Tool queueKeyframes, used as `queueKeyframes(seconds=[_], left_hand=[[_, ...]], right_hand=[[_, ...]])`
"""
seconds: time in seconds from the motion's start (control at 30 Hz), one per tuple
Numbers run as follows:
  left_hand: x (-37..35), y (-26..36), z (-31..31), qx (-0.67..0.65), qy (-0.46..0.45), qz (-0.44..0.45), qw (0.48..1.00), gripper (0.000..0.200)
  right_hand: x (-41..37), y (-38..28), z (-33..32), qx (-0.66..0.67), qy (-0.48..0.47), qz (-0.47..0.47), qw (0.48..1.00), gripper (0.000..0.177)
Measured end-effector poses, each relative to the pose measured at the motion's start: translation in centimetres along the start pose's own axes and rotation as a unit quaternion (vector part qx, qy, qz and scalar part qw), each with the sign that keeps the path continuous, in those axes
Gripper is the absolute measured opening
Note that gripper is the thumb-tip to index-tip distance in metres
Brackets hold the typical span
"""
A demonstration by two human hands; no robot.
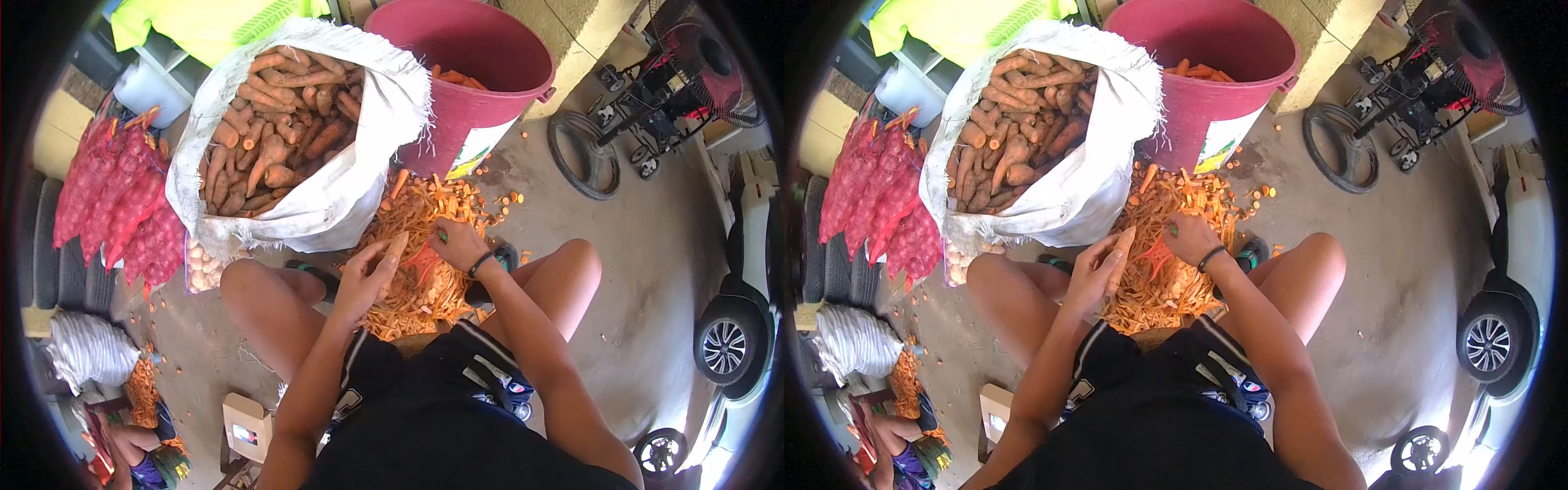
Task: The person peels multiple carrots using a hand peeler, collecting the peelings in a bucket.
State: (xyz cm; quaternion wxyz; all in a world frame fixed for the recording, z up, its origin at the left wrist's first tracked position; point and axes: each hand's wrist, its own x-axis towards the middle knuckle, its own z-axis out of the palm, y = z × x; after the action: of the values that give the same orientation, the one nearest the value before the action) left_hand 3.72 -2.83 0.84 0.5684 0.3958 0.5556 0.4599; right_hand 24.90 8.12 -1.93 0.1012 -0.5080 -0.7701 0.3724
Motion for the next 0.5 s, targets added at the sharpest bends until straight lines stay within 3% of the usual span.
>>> queueKeyframes(seconds=[0.17,0.4,0.5], left_hand=[[0.3,-0.6,-0.3,0.075,0.025,0.028,0.996,0.029],[-0.9,-0.1,0.0,0.09,0.019,0.122,0.988,0.023],[-0.9,-0.8,-0.6,-0.003,-0.006,0.089,0.996,0.028]], right_hand=[[-1.9,-2.4,0.9,0.07,0.053,-0.118,0.989,0.021],[-1.5,-2.9,1.8,0.036,-0.006,-0.131,0.991,0.026],[-0.3,-0.4,2.6,-0.01,-0.07,-0.084,0.994,0.035]])
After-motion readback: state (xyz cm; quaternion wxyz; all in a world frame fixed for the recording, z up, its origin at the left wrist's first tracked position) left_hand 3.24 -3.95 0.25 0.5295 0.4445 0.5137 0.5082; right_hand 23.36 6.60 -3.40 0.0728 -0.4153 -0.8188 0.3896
